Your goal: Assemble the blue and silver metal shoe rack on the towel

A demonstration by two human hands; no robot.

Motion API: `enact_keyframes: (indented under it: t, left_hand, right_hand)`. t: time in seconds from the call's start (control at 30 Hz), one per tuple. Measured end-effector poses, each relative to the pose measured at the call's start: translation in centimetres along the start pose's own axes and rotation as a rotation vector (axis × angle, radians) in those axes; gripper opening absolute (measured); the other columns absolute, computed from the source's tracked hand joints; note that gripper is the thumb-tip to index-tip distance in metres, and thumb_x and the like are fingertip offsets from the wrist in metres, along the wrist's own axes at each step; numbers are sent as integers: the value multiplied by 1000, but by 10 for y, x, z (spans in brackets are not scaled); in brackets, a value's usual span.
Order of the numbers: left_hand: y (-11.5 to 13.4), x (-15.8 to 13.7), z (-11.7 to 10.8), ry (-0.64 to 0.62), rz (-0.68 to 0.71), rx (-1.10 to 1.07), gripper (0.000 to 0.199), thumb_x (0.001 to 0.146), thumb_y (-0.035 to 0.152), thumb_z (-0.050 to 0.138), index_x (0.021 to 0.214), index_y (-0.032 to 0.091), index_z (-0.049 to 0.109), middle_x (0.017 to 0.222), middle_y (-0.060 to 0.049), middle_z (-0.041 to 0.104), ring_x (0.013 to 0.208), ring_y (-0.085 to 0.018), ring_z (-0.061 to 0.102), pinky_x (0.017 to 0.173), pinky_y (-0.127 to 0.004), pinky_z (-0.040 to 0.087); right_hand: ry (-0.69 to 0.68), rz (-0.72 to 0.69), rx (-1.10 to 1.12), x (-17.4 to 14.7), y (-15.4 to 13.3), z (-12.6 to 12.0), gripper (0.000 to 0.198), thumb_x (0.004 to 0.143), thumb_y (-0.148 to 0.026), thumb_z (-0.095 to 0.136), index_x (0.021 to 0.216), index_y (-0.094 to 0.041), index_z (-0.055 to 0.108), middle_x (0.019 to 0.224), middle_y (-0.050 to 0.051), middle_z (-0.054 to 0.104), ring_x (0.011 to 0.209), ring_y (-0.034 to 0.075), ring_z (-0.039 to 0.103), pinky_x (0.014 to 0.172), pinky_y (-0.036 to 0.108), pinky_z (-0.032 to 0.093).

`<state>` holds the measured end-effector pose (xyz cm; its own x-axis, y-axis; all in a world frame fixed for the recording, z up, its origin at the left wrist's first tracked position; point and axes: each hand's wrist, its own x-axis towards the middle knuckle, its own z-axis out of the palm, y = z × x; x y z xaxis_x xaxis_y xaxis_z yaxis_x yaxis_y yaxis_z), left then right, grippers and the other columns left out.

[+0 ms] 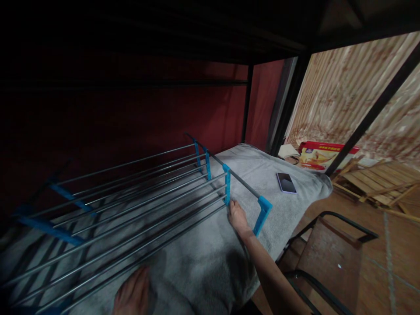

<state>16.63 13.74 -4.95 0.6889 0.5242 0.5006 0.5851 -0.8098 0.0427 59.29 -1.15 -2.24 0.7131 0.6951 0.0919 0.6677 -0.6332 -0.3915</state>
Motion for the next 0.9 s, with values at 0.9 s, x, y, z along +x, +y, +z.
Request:
enact_keyframes:
  t: [0.9]
  left_hand:
    - [24, 63, 11, -160, -103, 115, 43, 101, 19, 34, 130, 21, 65, 116, -8, 71, 105, -26, 59, 95, -42, 42]
  right_hand:
    - [118, 43, 356, 1, 4, 17, 29, 87, -29, 53, 112, -23, 66, 96, 5, 65, 86, 20, 58, 78, 28, 46]
